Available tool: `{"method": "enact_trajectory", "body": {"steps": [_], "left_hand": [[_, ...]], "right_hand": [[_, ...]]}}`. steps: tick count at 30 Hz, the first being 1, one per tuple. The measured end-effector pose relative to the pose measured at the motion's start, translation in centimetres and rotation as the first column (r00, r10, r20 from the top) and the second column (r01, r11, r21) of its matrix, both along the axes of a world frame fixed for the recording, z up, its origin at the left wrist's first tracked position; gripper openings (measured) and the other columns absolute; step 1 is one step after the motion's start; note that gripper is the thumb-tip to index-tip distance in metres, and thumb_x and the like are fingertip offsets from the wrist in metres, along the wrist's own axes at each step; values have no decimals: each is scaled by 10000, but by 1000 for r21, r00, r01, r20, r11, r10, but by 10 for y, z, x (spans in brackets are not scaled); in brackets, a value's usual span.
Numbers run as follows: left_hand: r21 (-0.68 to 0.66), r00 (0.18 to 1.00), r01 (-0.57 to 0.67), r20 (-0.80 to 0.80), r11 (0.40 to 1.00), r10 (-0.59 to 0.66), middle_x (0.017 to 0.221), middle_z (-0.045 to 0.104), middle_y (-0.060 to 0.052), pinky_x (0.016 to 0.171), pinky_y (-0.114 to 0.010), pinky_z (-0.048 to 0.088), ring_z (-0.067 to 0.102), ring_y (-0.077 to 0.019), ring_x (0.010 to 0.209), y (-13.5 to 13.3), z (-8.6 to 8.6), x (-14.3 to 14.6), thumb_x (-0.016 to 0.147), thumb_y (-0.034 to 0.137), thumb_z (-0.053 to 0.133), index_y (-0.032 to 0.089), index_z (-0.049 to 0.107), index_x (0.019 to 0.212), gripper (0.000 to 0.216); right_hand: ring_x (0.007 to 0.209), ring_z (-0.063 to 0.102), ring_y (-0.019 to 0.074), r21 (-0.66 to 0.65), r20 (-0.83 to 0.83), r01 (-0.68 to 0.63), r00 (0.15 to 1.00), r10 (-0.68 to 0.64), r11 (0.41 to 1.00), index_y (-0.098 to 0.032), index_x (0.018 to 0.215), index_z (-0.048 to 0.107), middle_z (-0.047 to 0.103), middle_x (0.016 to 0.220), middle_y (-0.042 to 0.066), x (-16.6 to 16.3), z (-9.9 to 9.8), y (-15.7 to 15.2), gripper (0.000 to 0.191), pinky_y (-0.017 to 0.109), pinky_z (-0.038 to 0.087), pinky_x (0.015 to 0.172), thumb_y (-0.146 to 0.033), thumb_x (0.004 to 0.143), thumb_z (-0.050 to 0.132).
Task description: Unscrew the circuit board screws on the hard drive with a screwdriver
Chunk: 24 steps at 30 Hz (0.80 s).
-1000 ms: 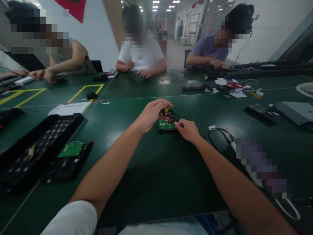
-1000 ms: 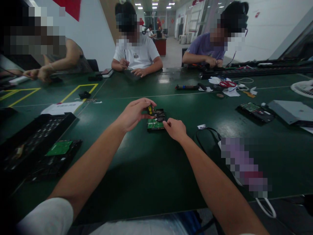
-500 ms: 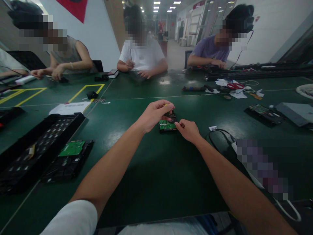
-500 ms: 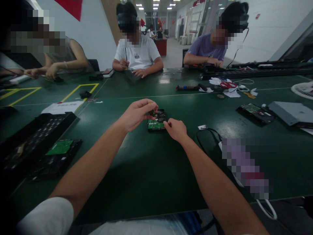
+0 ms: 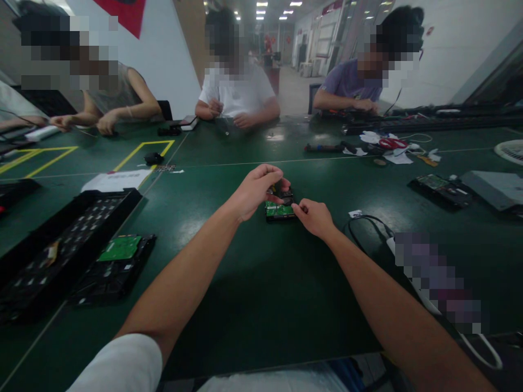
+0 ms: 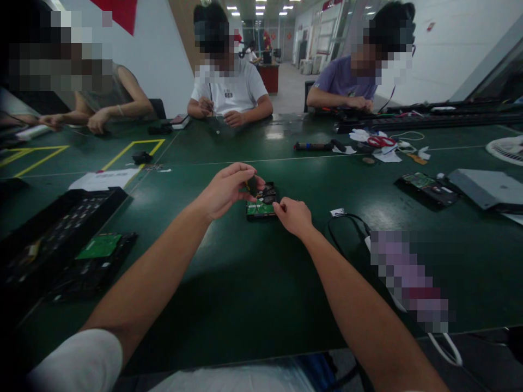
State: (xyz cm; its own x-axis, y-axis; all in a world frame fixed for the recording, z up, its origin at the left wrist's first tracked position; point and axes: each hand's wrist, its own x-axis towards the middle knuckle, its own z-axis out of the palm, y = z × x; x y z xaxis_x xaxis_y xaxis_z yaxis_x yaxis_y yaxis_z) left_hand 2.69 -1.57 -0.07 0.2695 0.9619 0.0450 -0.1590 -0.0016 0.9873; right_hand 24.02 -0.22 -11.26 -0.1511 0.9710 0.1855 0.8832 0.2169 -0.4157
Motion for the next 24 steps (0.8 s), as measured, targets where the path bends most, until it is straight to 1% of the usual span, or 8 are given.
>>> {"method": "enact_trajectory", "body": {"steps": [3,6,8,10,14,18,20,24], "left_hand": [[-2,1000,-4,11,1000,4,986,736,-99,623,-264,555,698,-209,930,1,-1,0,927,331,642,187,626,975,153],[62,1000,16,-23,998,-15,1023,705,-104,631,-264,565,665,-213,972,1,0,-2,917,331,627,165,687,922,177],[100,998,13,-57,995,-8,1037,684,-104,620,-250,557,640,-206,970,1,1,-2,912,325,614,156,723,900,202],[91,998,8,-65,996,-2,1010,679,-101,609,-242,546,634,-200,943,0,3,-3,914,314,600,155,740,928,212],[20,999,26,24,999,-27,926,680,-77,700,-296,595,658,-193,907,1,2,-2,942,279,569,178,701,1019,183],[53,996,40,83,998,-45,937,672,-67,773,-322,610,659,-185,937,3,-3,-1,969,322,585,175,689,972,180],[87,998,40,52,995,-45,944,670,-62,741,-286,588,649,-178,933,4,-4,-1,947,362,643,172,701,953,198],[155,995,45,-90,987,-31,990,689,-55,666,-215,511,615,-143,880,3,-4,-2,897,379,726,173,759,965,219]], "right_hand": [[667,550,173,-8,-13,2,1000,-2,1000,-226,764,619,659,714,13,0,0,0,399,308,286,610,-510,1028,523],[656,537,172,-4,-5,1,1000,-1,1000,-227,753,607,656,711,12,0,0,0,402,309,276,602,-512,1025,527],[646,530,170,-5,-5,3,1000,-3,1000,-227,748,601,653,709,10,0,0,-1,406,307,274,597,-517,1023,529],[641,531,168,-10,-15,6,1000,-6,1000,-227,746,599,649,701,8,0,0,-1,407,304,277,595,-519,1022,532],[646,536,168,-11,-16,10,1000,-10,1000,-226,739,596,657,706,10,-1,2,-2,400,303,280,600,-504,1020,541],[654,546,168,-8,-9,7,1000,-7,1000,-225,748,603,662,718,15,0,2,-2,401,303,282,609,-505,1026,531],[656,548,166,-2,-9,2,1000,-2,1000,-223,750,603,660,718,15,0,1,-1,402,301,282,613,-505,1027,530],[655,543,163,1,-14,0,1000,0,1000,-219,742,595,655,718,17,0,0,-1,404,299,278,617,-499,1026,532]]}}
